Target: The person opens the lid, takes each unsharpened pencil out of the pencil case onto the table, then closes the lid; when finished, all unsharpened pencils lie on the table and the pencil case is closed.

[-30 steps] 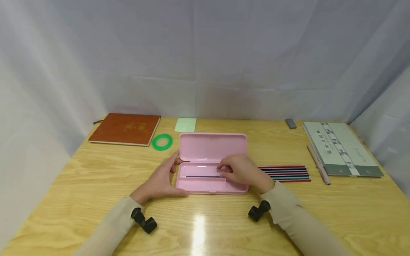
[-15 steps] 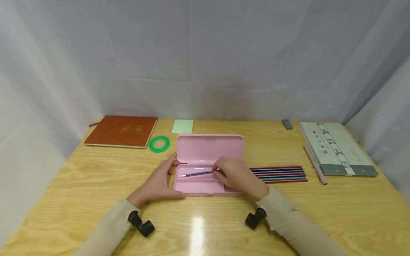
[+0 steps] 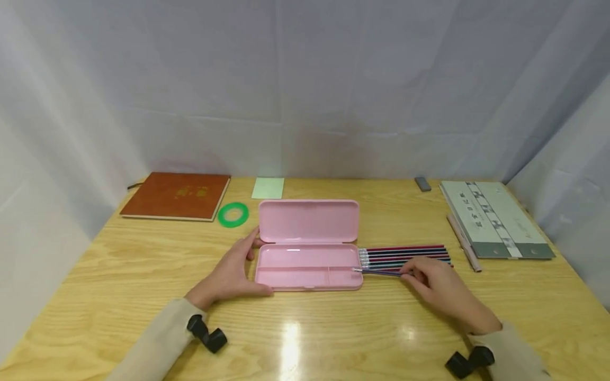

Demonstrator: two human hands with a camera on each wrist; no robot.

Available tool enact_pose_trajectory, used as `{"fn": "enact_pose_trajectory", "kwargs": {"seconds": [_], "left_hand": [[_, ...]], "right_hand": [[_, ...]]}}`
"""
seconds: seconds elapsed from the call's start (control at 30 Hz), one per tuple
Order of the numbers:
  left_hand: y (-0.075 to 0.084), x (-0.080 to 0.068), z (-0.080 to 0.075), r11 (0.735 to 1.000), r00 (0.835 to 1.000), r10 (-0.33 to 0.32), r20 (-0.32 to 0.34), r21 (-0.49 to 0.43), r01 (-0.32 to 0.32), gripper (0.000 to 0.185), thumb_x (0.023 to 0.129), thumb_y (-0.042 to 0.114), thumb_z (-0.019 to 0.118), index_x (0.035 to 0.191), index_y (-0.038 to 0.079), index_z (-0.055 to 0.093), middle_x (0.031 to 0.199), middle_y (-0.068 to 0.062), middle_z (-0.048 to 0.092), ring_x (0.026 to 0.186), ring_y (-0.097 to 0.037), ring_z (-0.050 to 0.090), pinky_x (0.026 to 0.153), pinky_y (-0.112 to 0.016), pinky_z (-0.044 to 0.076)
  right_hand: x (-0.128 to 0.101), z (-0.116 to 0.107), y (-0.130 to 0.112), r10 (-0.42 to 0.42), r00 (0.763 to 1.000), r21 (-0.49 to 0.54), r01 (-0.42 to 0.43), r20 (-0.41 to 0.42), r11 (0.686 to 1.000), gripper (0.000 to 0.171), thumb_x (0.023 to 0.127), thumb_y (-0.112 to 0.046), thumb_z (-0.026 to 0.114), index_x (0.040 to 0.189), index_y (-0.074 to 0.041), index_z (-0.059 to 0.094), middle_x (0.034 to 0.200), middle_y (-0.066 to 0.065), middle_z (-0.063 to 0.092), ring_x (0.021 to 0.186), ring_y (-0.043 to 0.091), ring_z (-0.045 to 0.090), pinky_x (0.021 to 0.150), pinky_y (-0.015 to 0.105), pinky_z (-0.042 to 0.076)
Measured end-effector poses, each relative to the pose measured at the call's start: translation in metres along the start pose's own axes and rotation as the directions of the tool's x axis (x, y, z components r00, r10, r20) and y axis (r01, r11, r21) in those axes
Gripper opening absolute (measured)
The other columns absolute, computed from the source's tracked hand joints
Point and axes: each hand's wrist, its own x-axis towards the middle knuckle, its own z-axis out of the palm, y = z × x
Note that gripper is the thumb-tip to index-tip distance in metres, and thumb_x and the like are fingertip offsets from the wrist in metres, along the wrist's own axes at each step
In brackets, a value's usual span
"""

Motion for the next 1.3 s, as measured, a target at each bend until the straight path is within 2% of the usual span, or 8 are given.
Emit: {"fn": "enact_pose_trajectory", "kwargs": {"seconds": [0.27, 0.43, 0.57, 0.73, 0.83, 0.97, 1.13, 1.3], "left_hand": [[-0.002, -0.001, 0.0, 1.0, 1.0, 0.0, -0.005, 0.002, 0.0, 0.129, 0.052, 0.041, 0.093, 0.153, 0.009, 0.02, 0.116, -0.001, 0.054, 0.089, -0.014, 0.04, 0.077, -0.028, 0.036], [-0.002, -0.001, 0.001, 1.0, 1.0, 0.007, -0.007, 0.002, -0.007, 0.129, 0.052, 0.041, 0.093, 0.153, 0.007, 0.02, 0.115, -0.001, 0.054, 0.088, -0.014, 0.041, 0.077, -0.027, 0.037], [-0.004, -0.001, 0.002, 1.0, 1.0, 0.015, -0.011, 0.004, -0.015, 0.129, 0.052, 0.04, 0.093, 0.153, 0.009, 0.021, 0.114, 0.0, 0.054, 0.087, -0.013, 0.041, 0.077, -0.027, 0.036], [-0.004, 0.001, 0.002, 1.0, 1.0, 0.024, -0.013, -0.003, -0.024, 0.128, 0.051, 0.039, 0.093, 0.153, 0.01, 0.021, 0.113, 0.0, 0.055, 0.087, -0.013, 0.041, 0.077, -0.027, 0.036], [-0.004, 0.001, 0.001, 1.0, 1.0, 0.025, -0.01, -0.006, -0.025, 0.128, 0.051, 0.039, 0.093, 0.153, 0.009, 0.021, 0.114, -0.001, 0.055, 0.088, -0.013, 0.041, 0.077, -0.028, 0.037], [-0.004, 0.001, 0.001, 1.0, 1.0, 0.022, -0.008, -0.003, -0.022, 0.128, 0.052, 0.04, 0.093, 0.153, 0.01, 0.021, 0.113, -0.001, 0.054, 0.088, -0.013, 0.04, 0.077, -0.027, 0.036], [-0.006, 0.001, 0.001, 1.0, 1.0, 0.025, -0.011, -0.009, -0.025, 0.129, 0.052, 0.041, 0.093, 0.154, 0.012, 0.02, 0.113, 0.0, 0.054, 0.087, -0.013, 0.039, 0.076, -0.027, 0.035], [-0.007, 0.001, 0.002, 0.999, 0.999, 0.029, -0.025, -0.036, -0.03, 0.131, 0.05, 0.039, 0.094, 0.154, 0.013, 0.019, 0.115, -0.001, 0.056, 0.087, -0.014, 0.04, 0.077, -0.027, 0.036]], "right_hand": [[-0.012, -0.009, 0.016, -0.054, 0.999, -0.06, 0.054, -0.002, 0.997, 0.019, 0.079, -0.007, 0.077, 0.085, -0.021, 0.065, 0.061, -0.02, 0.037, 0.053, -0.007, 0.028, 0.05, 0.018, 0.029], [-0.004, -0.006, 0.013, -0.002, 0.998, -0.056, 0.005, 0.065, 0.998, 0.015, 0.083, -0.01, 0.073, 0.087, -0.021, 0.062, 0.06, -0.018, 0.037, 0.051, -0.006, 0.03, 0.049, 0.019, 0.03], [0.01, -0.003, 0.005, 0.047, 0.987, -0.034, -0.042, 0.156, 0.999, 0.013, 0.087, -0.013, 0.07, 0.091, -0.02, 0.059, 0.062, -0.015, 0.042, 0.053, -0.004, 0.035, 0.051, 0.02, 0.033], [0.033, 0.004, -0.01, 0.009, 0.976, 0.02, -0.013, 0.219, 1.0, 0.015, 0.087, -0.013, 0.069, 0.096, -0.016, 0.058, 0.066, -0.013, 0.046, 0.055, -0.003, 0.039, 0.055, 0.02, 0.038], [0.049, 0.009, -0.017, -0.026, 0.979, 0.062, 0.014, 0.201, 0.998, 0.018, 0.089, -0.012, 0.067, 0.104, -0.012, 0.058, 0.066, -0.012, 0.047, 0.055, -0.003, 0.039, 0.053, 0.02, 0.037], [0.07, 0.017, -0.021, -0.051, 0.991, 0.161, 0.031, 0.121, 0.987, 0.038, 0.091, -0.008, 0.063, 0.125, -0.001, 0.048, 0.067, -0.008, 0.048, 0.053, -0.001, 0.038, 0.052, 0.021, 0.037], [0.093, 0.029, -0.021, 0.028, 0.996, 0.329, -0.054, 0.082, 0.943, 0.057, 0.097, -0.011, 0.056, 0.145, 0.002, 0.027, 0.065, -0.003, 0.05, 0.052, 0.004, 0.038, 0.053, 0.023, 0.036], [0.1, 0.036, -0.022, 0.069, 0.988, 0.528, -0.133, 0.139, 0.839, 0.051, 0.102, -0.015, 0.047, 0.147, -0.003, 0.028, 0.065, 0.006, 0.055, 0.052, 0.009, 0.043, 0.053, 0.025, 0.037]]}}
